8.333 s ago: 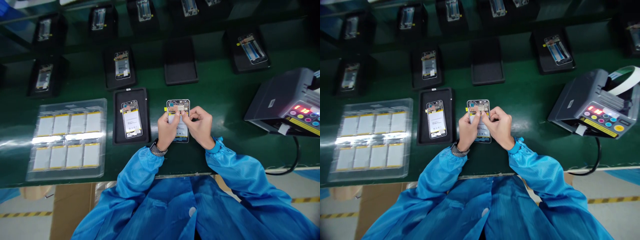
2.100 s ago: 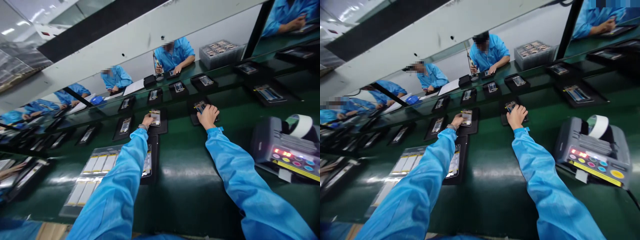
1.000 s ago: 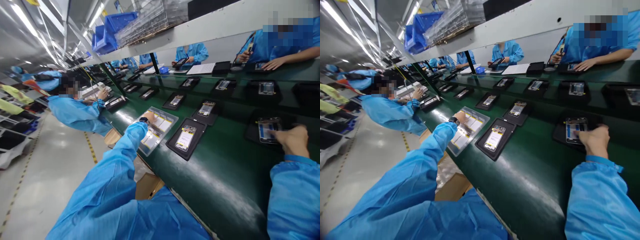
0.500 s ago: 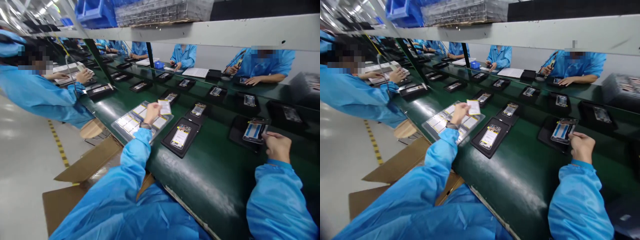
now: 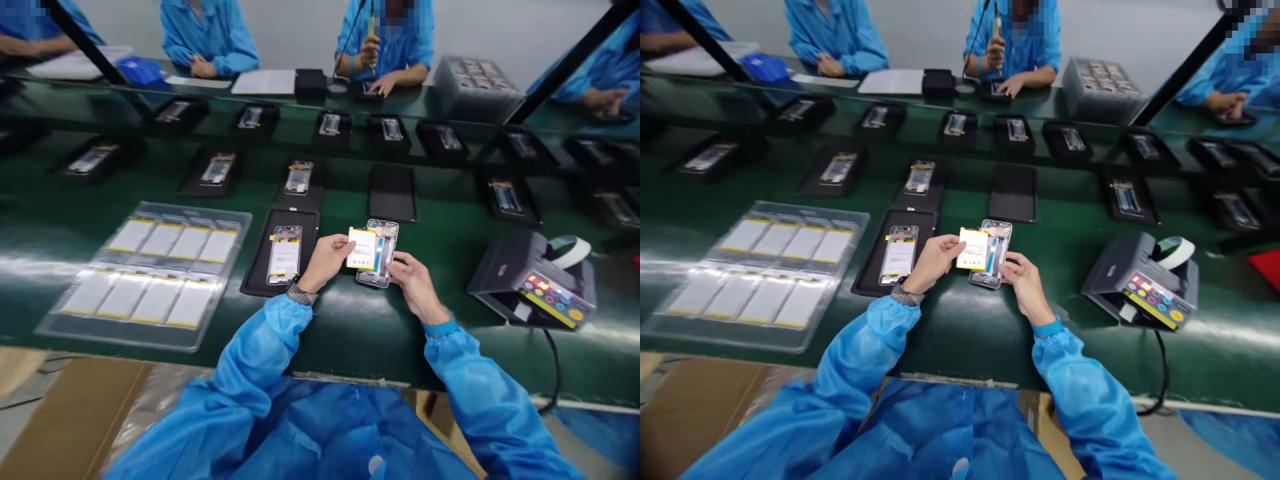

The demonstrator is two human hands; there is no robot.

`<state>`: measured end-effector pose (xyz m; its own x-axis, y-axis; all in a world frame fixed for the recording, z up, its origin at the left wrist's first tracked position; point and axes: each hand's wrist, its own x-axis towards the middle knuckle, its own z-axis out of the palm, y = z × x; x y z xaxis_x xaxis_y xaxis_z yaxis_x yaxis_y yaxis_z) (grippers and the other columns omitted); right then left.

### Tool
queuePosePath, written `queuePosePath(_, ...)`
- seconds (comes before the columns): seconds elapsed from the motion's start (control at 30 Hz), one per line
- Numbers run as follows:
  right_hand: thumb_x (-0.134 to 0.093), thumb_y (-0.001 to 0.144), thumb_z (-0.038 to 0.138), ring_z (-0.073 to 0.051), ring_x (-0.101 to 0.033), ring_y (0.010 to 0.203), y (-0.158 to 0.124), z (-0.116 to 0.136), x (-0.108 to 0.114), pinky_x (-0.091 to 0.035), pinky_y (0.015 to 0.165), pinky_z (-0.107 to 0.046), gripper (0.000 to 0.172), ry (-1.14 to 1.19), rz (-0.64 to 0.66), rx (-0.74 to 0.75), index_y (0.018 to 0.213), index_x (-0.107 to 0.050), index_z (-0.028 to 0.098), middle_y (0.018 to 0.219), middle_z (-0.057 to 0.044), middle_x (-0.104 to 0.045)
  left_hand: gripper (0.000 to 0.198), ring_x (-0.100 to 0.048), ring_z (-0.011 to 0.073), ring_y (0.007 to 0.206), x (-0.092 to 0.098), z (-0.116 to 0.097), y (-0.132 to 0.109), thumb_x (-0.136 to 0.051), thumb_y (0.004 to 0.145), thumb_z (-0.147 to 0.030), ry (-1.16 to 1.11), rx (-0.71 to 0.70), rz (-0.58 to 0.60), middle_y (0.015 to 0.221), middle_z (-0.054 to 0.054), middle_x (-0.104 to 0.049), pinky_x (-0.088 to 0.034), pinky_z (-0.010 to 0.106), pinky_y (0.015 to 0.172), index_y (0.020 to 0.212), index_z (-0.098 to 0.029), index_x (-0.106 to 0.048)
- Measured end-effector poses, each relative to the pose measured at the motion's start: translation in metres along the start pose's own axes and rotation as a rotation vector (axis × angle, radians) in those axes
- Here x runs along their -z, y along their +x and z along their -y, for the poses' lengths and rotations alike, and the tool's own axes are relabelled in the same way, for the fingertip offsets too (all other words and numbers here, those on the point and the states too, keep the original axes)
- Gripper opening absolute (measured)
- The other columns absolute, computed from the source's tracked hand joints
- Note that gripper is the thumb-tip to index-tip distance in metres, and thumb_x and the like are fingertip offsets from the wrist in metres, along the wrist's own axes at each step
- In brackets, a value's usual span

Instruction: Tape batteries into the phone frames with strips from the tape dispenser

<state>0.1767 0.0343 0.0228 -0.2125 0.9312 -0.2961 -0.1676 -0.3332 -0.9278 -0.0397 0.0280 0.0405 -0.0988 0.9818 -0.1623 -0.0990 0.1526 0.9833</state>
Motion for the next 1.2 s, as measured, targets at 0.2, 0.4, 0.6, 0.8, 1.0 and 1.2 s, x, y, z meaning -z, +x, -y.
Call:
queuePosePath(0.2,-0.095,0.065,0.042,-0.019,-0.073,0.071,-0.008,-0.007,-0.005,-0.057,0.068,-0.029,0.057,0.060,0.101,-0.045,0.108,-0.064,0.021,0.087,-0.004,-0.079,0.026,-0.046,0.0059,0.043,-0.001,0.005,-0.009,-0.078,0.081,-0.034,0.035,0.092,0.104,0.073,0.003,-0.071,-0.030,0.018,0.034,0.092,-0.012,-0.071)
queuePosePath(0.4,-0.094,0.068,0.043,-0.022,-0.076,0.082,-0.010,-0.011,-0.007,-0.061,0.077,-0.035,0.056,0.122,0.141,-0.054,0.109,-0.061,0.023,0.096,-0.005,-0.080,0.034,-0.058,0.0115,0.052,-0.011,0.011,-0.019,-0.084,0.074,-0.039,0.100,0.094,0.002,0.071,0.002,-0.071,-0.042,0.020,0.042,0.087,-0.018,-0.060)
queuePosePath(0.6,-0.092,0.071,0.045,-0.024,-0.076,0.089,-0.013,-0.010,-0.005,-0.061,0.078,-0.036,0.055,0.143,0.172,-0.059,0.111,-0.061,0.023,0.103,-0.006,-0.079,0.024,-0.057,0.0106,0.059,-0.017,0.009,-0.026,-0.083,0.076,-0.033,0.264,-0.065,-0.132,0.070,0.000,-0.063,-0.045,0.021,0.055,0.084,-0.018,-0.066)
queuePosePath(0.8,-0.090,0.075,0.042,-0.023,-0.076,0.092,-0.014,-0.010,-0.006,-0.060,0.081,-0.035,0.053,0.152,0.209,-0.046,0.113,-0.060,0.023,0.104,-0.006,-0.079,0.031,-0.052,0.0086,0.050,-0.013,0.013,-0.022,-0.081,0.078,-0.040,0.170,0.004,-0.082,0.066,-0.003,-0.058,-0.040,0.021,0.048,0.088,-0.018,-0.061)
queuePosePath(1.0,-0.090,0.076,0.045,-0.024,-0.076,0.094,-0.016,-0.011,-0.006,-0.060,0.086,-0.038,0.054,0.159,0.211,-0.039,0.114,-0.059,0.022,0.105,-0.006,-0.079,0.036,-0.053,0.0073,0.056,-0.008,0.015,-0.020,-0.086,0.074,-0.033,0.289,-0.071,-0.138,0.073,-0.003,-0.059,-0.043,0.020,0.052,0.089,-0.018,-0.058)
queuePosePath(1.2,-0.089,0.077,0.046,-0.023,-0.076,0.089,-0.014,-0.010,-0.005,-0.061,0.083,-0.037,0.049,0.119,0.190,-0.007,0.109,-0.061,0.022,0.099,-0.005,-0.079,0.043,-0.052,0.0075,0.051,-0.005,0.018,-0.013,-0.084,0.076,-0.046,0.100,0.084,0.154,0.074,-0.001,-0.065,-0.041,0.020,0.045,0.097,-0.018,-0.059)
